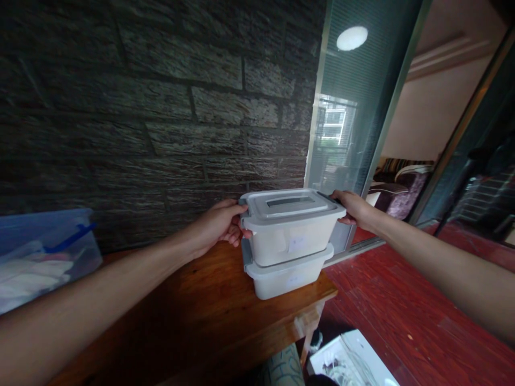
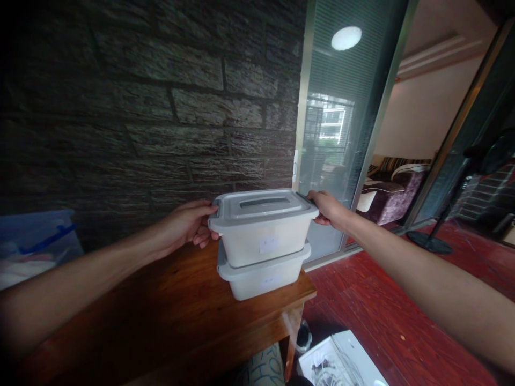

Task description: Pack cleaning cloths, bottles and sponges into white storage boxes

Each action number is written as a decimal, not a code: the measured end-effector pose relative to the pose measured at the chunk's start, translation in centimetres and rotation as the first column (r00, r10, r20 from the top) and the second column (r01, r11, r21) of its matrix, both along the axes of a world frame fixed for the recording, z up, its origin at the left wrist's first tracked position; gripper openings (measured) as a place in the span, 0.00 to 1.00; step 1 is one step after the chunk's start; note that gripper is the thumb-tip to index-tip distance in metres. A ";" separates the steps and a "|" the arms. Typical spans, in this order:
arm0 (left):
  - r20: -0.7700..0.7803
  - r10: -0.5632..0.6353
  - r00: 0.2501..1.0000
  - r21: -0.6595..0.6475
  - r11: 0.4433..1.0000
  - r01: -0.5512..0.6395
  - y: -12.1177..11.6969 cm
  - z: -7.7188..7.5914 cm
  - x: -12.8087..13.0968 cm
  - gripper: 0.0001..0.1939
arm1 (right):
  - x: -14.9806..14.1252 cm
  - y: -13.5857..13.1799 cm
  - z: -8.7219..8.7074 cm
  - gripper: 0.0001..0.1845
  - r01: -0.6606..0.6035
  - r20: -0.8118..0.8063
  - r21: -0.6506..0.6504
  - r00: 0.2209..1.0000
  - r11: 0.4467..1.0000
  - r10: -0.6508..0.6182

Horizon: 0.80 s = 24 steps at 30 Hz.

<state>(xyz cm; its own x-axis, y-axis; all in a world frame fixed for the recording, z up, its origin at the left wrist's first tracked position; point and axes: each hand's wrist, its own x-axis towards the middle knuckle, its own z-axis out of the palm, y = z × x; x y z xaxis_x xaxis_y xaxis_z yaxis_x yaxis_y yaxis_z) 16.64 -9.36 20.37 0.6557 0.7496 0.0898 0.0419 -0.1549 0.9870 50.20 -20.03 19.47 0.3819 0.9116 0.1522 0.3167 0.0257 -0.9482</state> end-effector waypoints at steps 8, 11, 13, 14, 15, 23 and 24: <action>-0.005 -0.001 1.000 0.016 1.000 0.001 0.3 -0.4 -0.1 0.07 | 0.3 -0.1 -0.6 0.15 -0.028 0.019 0.023 0.999 0.999 0.027; -0.013 -0.011 1.000 0.015 1.000 0.011 0.2 -0.4 -0.2 0.08 | 0.3 -0.3 -0.6 0.16 -0.037 0.021 0.013 0.999 0.999 0.037; -0.013 -0.012 1.000 0.009 1.000 0.012 0.0 -0.3 -0.2 0.09 | 0.2 -0.5 -0.4 0.16 -0.038 0.023 0.002 0.999 0.999 0.038; -0.014 -0.010 1.000 0.006 1.000 0.010 -0.1 -0.3 -0.2 0.09 | 0.1 -0.6 -0.3 0.16 -0.033 0.026 -0.002 0.999 0.999 0.033; -0.017 -0.006 1.000 0.002 1.000 0.006 -0.2 -0.2 -0.2 0.09 | 0.0 -0.6 -0.2 0.16 -0.025 0.030 -0.004 0.999 1.000 0.025; -0.028 0.009 1.000 -0.027 1.000 -0.010 -0.9 0.2 -0.3 0.10 | -0.5 -0.9 0.3 0.19 -0.013 0.044 -0.047 0.999 0.999 0.015; -0.022 0.007 1.000 -0.032 0.999 -0.008 -0.9 0.2 -0.3 0.10 | -0.6 -0.9 0.4 0.20 -0.012 0.045 -0.054 0.999 0.998 0.015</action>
